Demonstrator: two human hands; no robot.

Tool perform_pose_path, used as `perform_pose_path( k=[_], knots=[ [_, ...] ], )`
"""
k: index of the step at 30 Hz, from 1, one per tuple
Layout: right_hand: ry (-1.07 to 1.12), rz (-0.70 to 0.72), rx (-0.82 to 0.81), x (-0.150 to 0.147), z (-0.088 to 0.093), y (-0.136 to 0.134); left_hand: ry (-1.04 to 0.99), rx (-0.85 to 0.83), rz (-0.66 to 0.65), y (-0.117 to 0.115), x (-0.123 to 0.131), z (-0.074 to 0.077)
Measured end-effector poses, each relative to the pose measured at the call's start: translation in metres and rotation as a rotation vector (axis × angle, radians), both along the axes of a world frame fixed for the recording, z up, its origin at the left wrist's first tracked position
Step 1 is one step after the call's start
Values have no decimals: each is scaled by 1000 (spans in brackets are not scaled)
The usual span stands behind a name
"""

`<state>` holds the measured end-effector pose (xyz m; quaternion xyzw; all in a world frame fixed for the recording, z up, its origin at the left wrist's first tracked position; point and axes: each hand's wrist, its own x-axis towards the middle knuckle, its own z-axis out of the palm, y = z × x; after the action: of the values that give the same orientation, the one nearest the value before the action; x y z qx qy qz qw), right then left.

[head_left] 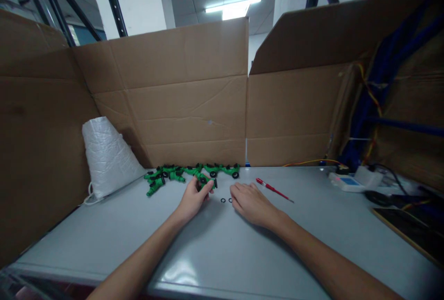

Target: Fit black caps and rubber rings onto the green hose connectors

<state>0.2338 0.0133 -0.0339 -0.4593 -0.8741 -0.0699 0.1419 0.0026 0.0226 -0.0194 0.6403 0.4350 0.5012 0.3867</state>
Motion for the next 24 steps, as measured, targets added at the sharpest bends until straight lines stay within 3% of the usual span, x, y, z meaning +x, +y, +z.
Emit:
perform_pose_path(
  k=[17, 24],
  knots=[
    [185, 36, 72, -6, 9, -3, 35, -38, -41, 2, -1, -6],
    [251, 95, 130, -5, 10, -1, 57, -118, -142, -4, 3, -6]
  ],
)
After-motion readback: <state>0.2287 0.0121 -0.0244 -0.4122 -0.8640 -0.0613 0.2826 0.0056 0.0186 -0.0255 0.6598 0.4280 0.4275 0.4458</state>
